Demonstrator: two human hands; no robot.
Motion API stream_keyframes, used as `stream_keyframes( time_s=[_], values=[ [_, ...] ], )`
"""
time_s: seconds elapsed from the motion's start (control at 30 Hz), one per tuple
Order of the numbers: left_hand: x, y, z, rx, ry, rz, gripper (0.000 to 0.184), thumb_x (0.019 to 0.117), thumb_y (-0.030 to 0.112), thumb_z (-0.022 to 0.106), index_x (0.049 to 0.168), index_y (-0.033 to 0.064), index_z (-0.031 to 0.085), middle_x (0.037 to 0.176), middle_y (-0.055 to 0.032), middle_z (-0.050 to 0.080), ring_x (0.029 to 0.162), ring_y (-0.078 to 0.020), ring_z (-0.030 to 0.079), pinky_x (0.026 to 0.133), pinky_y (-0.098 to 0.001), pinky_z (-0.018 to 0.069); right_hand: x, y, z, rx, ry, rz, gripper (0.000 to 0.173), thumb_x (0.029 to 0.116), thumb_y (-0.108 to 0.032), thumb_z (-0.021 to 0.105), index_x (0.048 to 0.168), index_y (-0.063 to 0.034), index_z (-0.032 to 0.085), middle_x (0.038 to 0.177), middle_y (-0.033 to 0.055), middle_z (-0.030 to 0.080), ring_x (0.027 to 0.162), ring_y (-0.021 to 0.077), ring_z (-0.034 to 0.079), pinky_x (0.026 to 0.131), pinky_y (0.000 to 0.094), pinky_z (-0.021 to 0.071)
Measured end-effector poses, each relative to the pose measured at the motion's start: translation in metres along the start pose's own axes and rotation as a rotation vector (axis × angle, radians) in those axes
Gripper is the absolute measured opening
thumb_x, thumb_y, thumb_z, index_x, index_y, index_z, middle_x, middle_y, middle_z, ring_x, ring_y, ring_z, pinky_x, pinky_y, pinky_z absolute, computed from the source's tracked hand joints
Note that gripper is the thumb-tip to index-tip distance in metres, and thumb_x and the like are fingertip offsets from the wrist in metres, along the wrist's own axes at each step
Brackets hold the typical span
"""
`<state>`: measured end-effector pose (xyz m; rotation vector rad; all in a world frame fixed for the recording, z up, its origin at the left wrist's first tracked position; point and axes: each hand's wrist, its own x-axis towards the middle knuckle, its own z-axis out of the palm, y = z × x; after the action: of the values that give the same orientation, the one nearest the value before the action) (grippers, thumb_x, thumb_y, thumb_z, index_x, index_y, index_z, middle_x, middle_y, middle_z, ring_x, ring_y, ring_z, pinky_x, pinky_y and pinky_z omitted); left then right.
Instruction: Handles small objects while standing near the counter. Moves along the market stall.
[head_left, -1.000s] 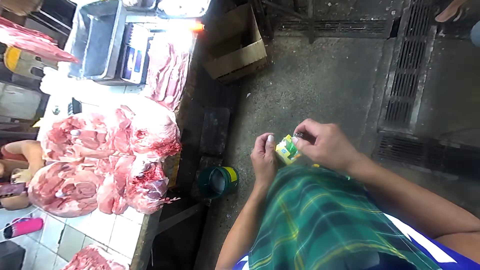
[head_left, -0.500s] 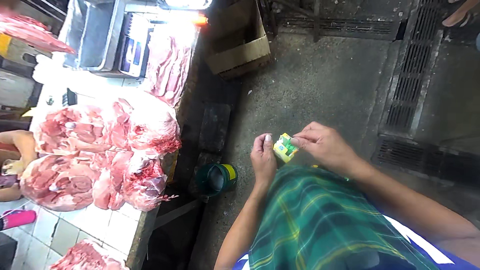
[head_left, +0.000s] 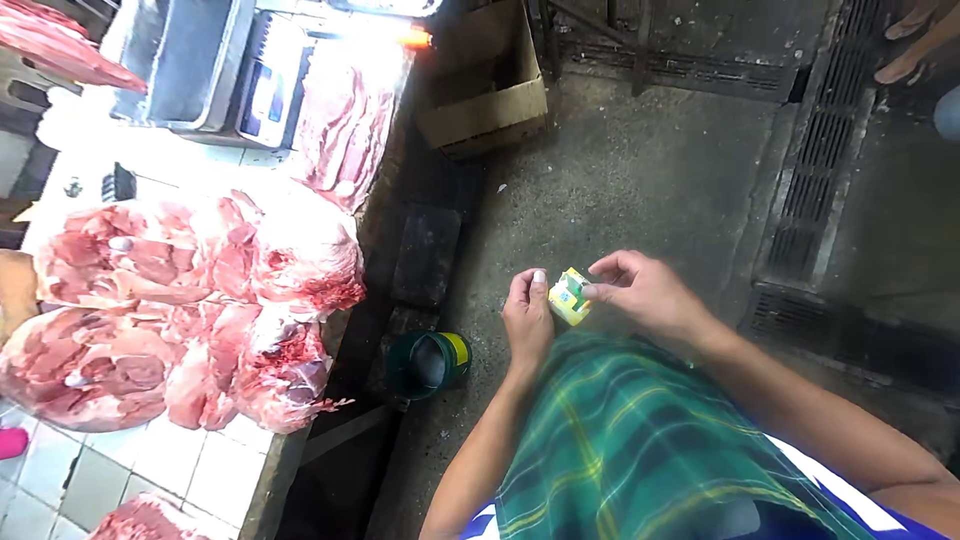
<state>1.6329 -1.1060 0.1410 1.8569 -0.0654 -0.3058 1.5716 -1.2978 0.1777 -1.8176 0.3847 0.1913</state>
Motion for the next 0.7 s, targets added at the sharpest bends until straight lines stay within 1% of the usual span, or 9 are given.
stream_keyframes(
  time_s=[0.07,0.17,0.23,0.27,0.33,0.37,0.47,0.57,0.7],
  values=[
    [0.006,-0.001,-0.006,-0.011,-0.014,0.017,0.032,0.1109,0.036,0.044,0.122,0.0159,0.065,0.085,-0.004,0.065,0.064,-0.0139,0.061,0.055,-0.0318,0.0542,0.007,-0.001,0.005,0.067,-0.042,0.06,0.041,0.0987,-0.052,0.064,0.127,-0.0223,0.066,0.111,0.0036,0.07,0.089,0.0185,0.068,0.073,0.0409,0.0581],
    [0.016,0.0,-0.018,-0.014,-0.044,0.052,0.029,0.1102,0.035,0.047,0.121,0.0155,0.065,0.086,-0.0035,0.065,0.064,-0.0137,0.06,0.055,-0.031,0.0534,0.018,-0.005,0.018,0.153,-0.122,0.13,0.059,0.0961,-0.051,0.068,0.144,-0.0209,0.053,0.125,0.0083,0.067,0.102,0.0229,0.07,0.084,0.0459,0.0608],
    [0.024,-0.001,-0.027,-0.012,-0.065,0.062,0.029,0.11,0.035,0.047,0.121,0.015,0.066,0.088,-0.0032,0.066,0.067,-0.0134,0.062,0.058,-0.0311,0.0545,0.024,-0.012,0.027,0.166,-0.119,0.152,0.061,0.0972,-0.053,0.066,0.147,-0.0203,0.051,0.127,0.0092,0.067,0.105,0.0241,0.069,0.088,0.0475,0.0593],
    [0.028,-0.001,-0.032,-0.011,-0.068,0.065,0.029,0.1101,0.035,0.047,0.12,0.0148,0.066,0.088,-0.0031,0.066,0.068,-0.0132,0.062,0.059,-0.0312,0.0545,0.026,-0.016,0.031,0.162,-0.094,0.15,0.059,0.0994,-0.055,0.061,0.146,-0.0202,0.053,0.124,0.0088,0.068,0.103,0.0238,0.069,0.087,0.0474,0.0584],
    [0.035,0.0,-0.041,-0.009,-0.065,0.058,0.03,0.1104,0.035,0.046,0.119,0.0142,0.066,0.086,-0.0031,0.065,0.067,-0.013,0.061,0.059,-0.0311,0.0538,0.027,-0.026,0.038,0.104,0.017,0.09,0.05,0.103,-0.054,0.055,0.139,-0.0189,0.058,0.11,0.0073,0.071,0.087,0.0213,0.07,0.076,0.0439,0.059],
    [0.039,0.001,-0.046,-0.009,-0.064,0.057,0.03,0.1106,0.034,0.046,0.119,0.0138,0.066,0.085,-0.0033,0.065,0.066,-0.0129,0.061,0.059,-0.0311,0.054,0.026,-0.031,0.042,0.054,0.071,0.039,0.045,0.1035,-0.05,0.056,0.135,-0.0181,0.061,0.102,0.0054,0.071,0.08,0.0189,0.069,0.07,0.0409,0.0599],
    [0.048,-0.002,-0.062,0.002,-0.071,0.061,0.031,0.1107,0.035,0.045,0.119,0.014,0.066,0.084,-0.0035,0.065,0.065,-0.0131,0.061,0.058,-0.0313,0.0537,0.028,-0.041,0.056,-0.059,0.105,-0.021,0.033,0.099,-0.043,0.068,0.118,-0.0166,0.067,0.09,0.0002,0.071,0.071,0.0134,0.068,0.064,0.0359,0.0607],
    [0.055,-0.008,-0.075,0.025,-0.095,0.109,0.028,0.11,0.035,0.048,0.119,0.015,0.065,0.082,-0.0033,0.064,0.061,-0.0135,0.059,0.053,-0.0311,0.0522,0.036,-0.043,0.074,-0.096,0.097,0.01,0.021,0.1007,-0.035,0.067,0.104,-0.0153,0.071,0.083,-0.0003,0.071,0.066,0.0123,0.066,0.06,0.0341,0.0581],
    [0.064,-0.014,-0.091,0.038,-0.104,0.111,0.03,0.1102,0.036,0.046,0.12,0.0153,0.066,0.081,-0.0034,0.064,0.061,-0.0138,0.059,0.053,-0.0314,0.0523,0.047,-0.047,0.086,-0.048,0.089,0.105,0.029,0.106,-0.039,0.057,0.107,-0.0132,0.07,0.076,0.0019,0.066,0.058,0.0126,0.06,0.055,0.0315,0.0528]
  ],
)
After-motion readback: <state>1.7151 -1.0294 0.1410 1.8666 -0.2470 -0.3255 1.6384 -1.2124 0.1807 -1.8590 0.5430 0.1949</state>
